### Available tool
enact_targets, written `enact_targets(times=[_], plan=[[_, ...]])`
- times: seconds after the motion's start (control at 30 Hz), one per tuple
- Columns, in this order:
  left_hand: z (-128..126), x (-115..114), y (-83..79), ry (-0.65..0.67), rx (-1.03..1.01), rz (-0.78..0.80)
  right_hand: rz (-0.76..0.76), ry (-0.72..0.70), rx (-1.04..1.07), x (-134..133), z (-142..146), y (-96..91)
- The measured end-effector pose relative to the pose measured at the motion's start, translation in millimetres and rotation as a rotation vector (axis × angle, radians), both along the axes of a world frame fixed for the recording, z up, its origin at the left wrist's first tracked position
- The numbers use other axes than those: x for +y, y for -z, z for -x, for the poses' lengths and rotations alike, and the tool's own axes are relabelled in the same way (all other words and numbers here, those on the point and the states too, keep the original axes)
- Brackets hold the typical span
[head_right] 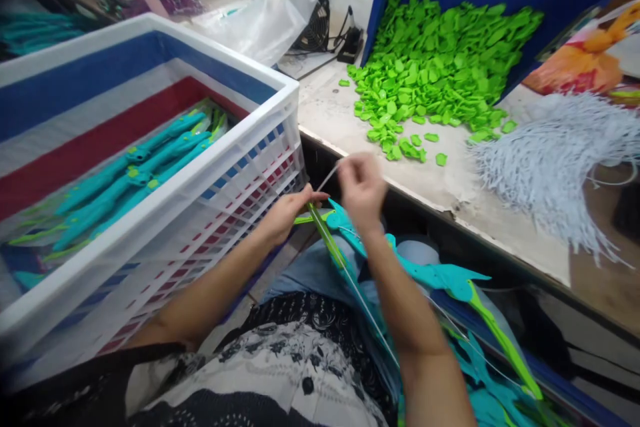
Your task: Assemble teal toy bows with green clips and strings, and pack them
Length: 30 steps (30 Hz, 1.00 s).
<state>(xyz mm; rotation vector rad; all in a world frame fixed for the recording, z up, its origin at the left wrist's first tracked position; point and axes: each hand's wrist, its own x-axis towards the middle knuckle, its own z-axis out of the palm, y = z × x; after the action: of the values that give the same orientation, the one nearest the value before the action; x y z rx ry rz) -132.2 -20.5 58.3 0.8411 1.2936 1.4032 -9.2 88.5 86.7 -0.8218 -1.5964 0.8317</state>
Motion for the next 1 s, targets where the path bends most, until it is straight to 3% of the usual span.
enact_targets(times=[0.1,0.2,0.27,0.33,0.43,0.57,0.77,0.87,1.0], plan=[[10,16,-8.5,-0.039,-0.236,0.105,-0.256,-0.166,-0.125,-68,18,19.2],[24,14,-20.7,-0.067,-0.018,0.071,-0.248,-0.146,-0.120,-92,28,38.8],[31,5,-30.2,-0.104,0.244,0.007,-0.185,-0.142,-0.089,-90,31,43.3],[32,-4,-36.8,-0.154,0.358,-0.022,-0.107,-0.156,-0.042,-85,32,41.8],[25,-10,-37.0,-0.207,0.130,-0.009,0.004,-0.138,0.031,-82,35,35.8],[22,-10,-28.5,-0.118,-0.188,0.074,0.073,-0.099,0.054,-80,36,30.2],[26,-13,-27.5,-0.050,-0.252,0.095,-0.019,-0.173,-0.011,-71,32,25.6],[19,-12,-28.9,-0.127,-0.284,0.073,-0.068,-0.264,-0.084,-69,29,23.6],[12,-7,-29.0,-0.215,-0.362,0.048,-0.186,-0.204,-0.151,-63,24,19.0]])
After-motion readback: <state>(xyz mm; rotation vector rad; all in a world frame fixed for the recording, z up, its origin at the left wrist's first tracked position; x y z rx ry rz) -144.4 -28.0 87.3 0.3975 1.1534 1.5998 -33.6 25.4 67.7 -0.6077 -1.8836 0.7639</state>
